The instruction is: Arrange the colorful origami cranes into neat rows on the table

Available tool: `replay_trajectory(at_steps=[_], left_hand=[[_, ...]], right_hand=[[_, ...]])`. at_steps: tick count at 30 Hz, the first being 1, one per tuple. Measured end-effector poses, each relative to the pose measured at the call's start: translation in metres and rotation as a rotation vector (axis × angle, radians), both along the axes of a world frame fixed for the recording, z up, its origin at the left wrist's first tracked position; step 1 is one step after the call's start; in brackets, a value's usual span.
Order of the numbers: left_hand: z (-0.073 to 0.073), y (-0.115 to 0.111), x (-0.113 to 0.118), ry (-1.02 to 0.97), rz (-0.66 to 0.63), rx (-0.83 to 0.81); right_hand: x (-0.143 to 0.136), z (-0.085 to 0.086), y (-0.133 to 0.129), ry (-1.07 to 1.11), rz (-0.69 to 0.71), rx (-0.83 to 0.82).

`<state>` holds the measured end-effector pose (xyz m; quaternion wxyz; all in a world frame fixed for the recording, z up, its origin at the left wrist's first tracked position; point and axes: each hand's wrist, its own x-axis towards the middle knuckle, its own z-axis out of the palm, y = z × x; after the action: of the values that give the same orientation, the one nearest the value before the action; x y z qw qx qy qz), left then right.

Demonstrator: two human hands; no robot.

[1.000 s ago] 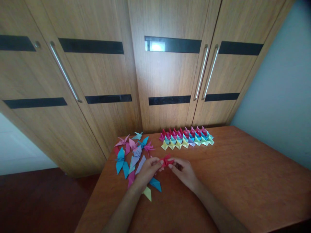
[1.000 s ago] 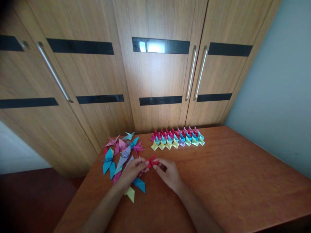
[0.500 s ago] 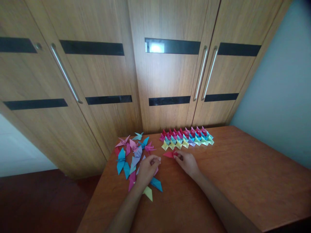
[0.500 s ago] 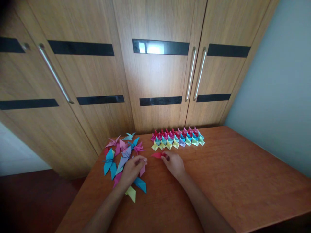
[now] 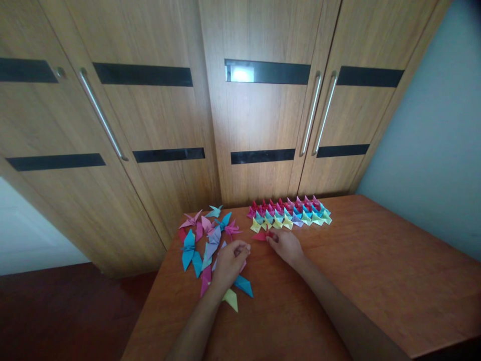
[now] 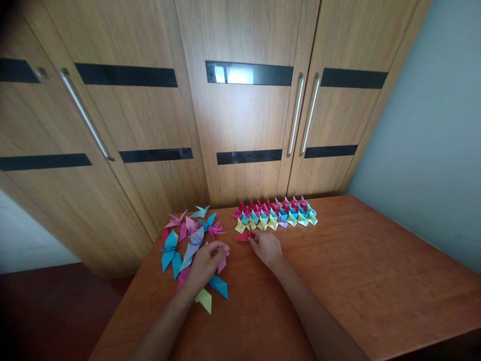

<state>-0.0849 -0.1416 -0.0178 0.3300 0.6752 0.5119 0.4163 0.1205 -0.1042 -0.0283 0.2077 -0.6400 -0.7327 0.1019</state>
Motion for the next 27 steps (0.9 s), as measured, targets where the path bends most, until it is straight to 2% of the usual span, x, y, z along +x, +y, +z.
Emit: replay_trajectory(at_steps=[13,27], left_hand=[[-0.002,0.001,0.002,-0.04,-0.031,-0.063],[-0.002,0.001,0.0,-0.037,-0.053,-0.06]], right_hand=[[0.003,0.002,-0.005,-0.056,-0.007,-0.005],[0.01,0.0,-0.004,-0.046,-0.001,0.017]])
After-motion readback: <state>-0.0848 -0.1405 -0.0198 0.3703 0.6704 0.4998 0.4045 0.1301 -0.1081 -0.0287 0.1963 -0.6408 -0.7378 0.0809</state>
